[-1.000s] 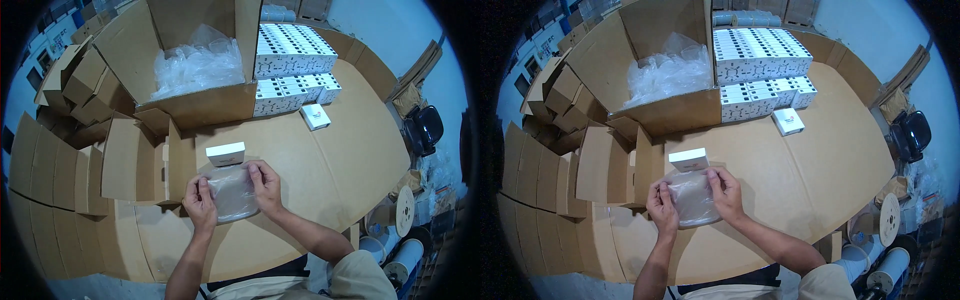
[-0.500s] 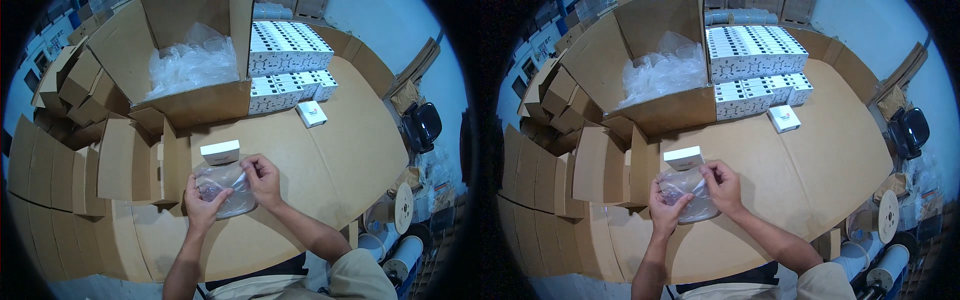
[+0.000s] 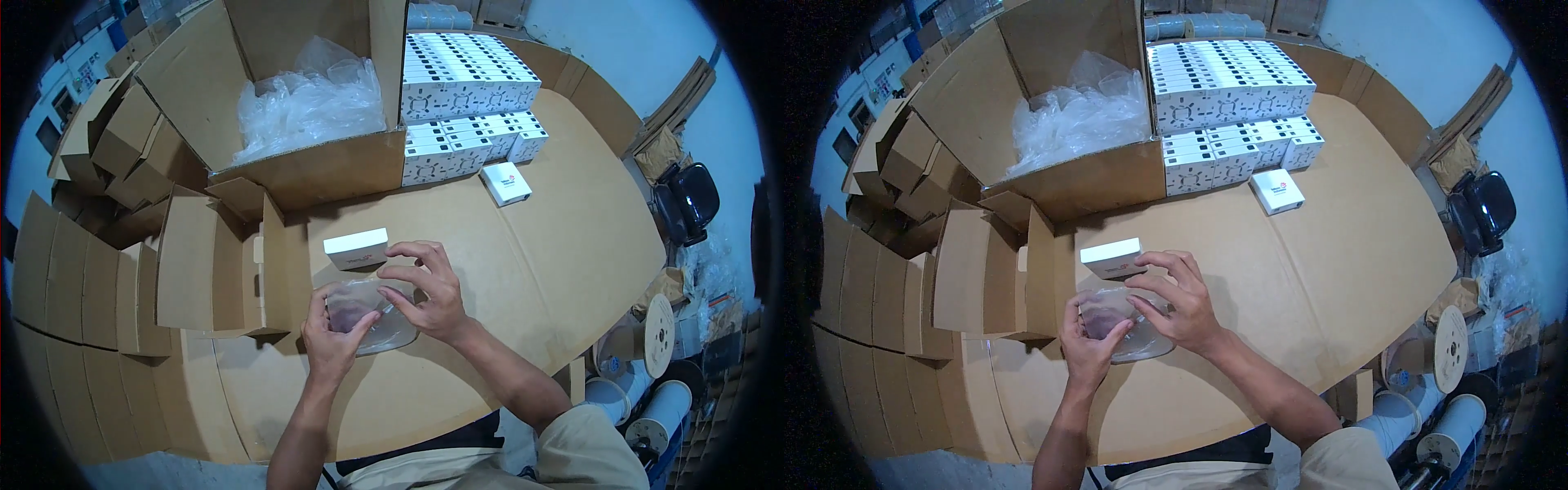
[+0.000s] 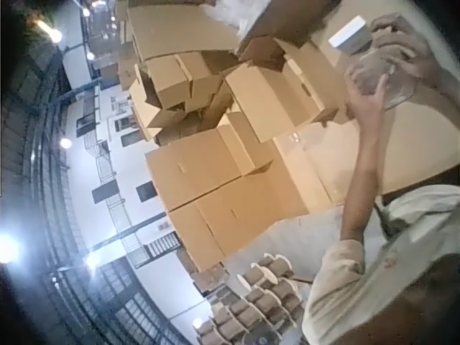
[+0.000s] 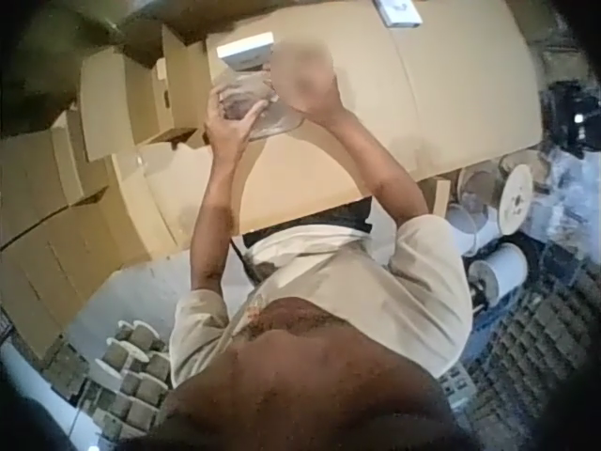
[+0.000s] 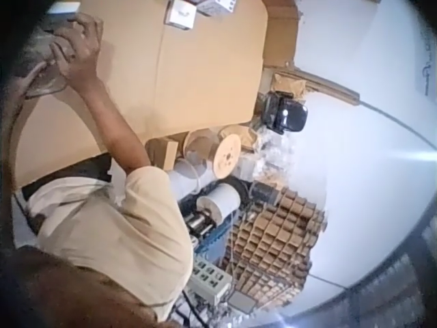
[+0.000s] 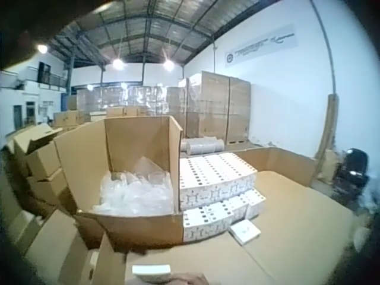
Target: Packing small white product boxes into larger cardboard shipping cartons on a warehouse floor.
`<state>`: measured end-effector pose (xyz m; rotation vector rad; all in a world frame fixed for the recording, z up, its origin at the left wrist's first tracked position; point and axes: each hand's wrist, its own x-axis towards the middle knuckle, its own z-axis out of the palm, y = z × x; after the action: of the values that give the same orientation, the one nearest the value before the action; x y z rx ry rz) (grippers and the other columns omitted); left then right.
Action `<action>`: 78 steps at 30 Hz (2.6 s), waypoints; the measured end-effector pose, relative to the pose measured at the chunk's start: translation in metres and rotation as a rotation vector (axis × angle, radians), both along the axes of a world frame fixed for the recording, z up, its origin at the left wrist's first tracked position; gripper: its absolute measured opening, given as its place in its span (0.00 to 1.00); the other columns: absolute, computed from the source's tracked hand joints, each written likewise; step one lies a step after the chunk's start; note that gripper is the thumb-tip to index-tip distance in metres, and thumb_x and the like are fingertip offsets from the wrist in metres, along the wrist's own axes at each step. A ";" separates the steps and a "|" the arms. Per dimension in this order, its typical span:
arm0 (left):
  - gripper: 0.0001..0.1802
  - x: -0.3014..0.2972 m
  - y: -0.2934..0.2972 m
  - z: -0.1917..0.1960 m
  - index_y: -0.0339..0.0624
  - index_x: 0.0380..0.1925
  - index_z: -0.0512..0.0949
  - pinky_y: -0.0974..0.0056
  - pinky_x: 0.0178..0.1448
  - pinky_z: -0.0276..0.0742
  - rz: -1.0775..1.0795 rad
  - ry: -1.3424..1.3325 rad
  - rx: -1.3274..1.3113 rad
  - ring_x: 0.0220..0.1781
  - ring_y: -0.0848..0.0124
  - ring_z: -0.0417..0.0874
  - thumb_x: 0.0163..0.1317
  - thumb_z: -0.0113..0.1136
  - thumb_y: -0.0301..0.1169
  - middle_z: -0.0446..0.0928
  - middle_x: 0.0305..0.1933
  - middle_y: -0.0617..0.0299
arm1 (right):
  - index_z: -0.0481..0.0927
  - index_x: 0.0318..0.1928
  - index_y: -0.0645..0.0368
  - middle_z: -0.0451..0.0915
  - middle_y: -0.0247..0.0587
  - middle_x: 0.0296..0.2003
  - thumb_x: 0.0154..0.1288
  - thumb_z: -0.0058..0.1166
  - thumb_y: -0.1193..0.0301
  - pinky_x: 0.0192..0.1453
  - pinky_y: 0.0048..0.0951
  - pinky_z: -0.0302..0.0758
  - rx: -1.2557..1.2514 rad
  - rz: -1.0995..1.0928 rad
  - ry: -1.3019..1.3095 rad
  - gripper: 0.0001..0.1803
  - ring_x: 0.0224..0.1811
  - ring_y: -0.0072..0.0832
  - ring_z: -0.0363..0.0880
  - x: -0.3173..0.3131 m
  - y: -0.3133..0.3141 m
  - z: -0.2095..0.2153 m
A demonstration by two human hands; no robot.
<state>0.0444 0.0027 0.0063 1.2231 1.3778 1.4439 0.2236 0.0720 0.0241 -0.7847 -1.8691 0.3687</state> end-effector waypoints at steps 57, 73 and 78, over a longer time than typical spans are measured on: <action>0.31 -0.030 0.000 -0.002 0.33 0.47 0.82 0.59 0.53 0.86 -0.192 0.184 -0.217 0.45 0.67 0.89 0.48 0.85 0.38 0.88 0.43 0.53 | 0.85 0.41 0.58 0.86 0.39 0.35 0.65 0.68 0.64 0.57 0.36 0.72 -0.101 0.363 -0.153 0.11 0.38 0.31 0.83 -0.011 0.013 0.062; 0.30 -0.031 0.006 0.002 0.35 0.51 0.78 0.61 0.54 0.84 -0.209 -0.011 -0.229 0.44 0.68 0.89 0.50 0.84 0.29 0.85 0.47 0.56 | 0.76 0.65 0.59 0.79 0.36 0.56 0.68 0.58 0.86 0.63 0.28 0.79 -0.666 0.269 0.299 0.26 0.57 0.22 0.79 -0.006 0.046 -0.027; 0.30 -0.031 0.004 0.005 0.35 0.51 0.77 0.62 0.52 0.85 -0.186 0.080 -0.217 0.45 0.68 0.89 0.50 0.84 0.28 0.86 0.44 0.56 | 0.78 0.63 0.59 0.81 0.38 0.50 0.68 0.58 0.86 0.55 0.26 0.82 -0.641 0.241 0.306 0.24 0.49 0.22 0.82 0.000 0.042 -0.022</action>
<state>0.0137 0.0065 0.0115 1.2421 1.3943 1.0985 0.2235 0.1140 0.0026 -0.8574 -1.5586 1.2122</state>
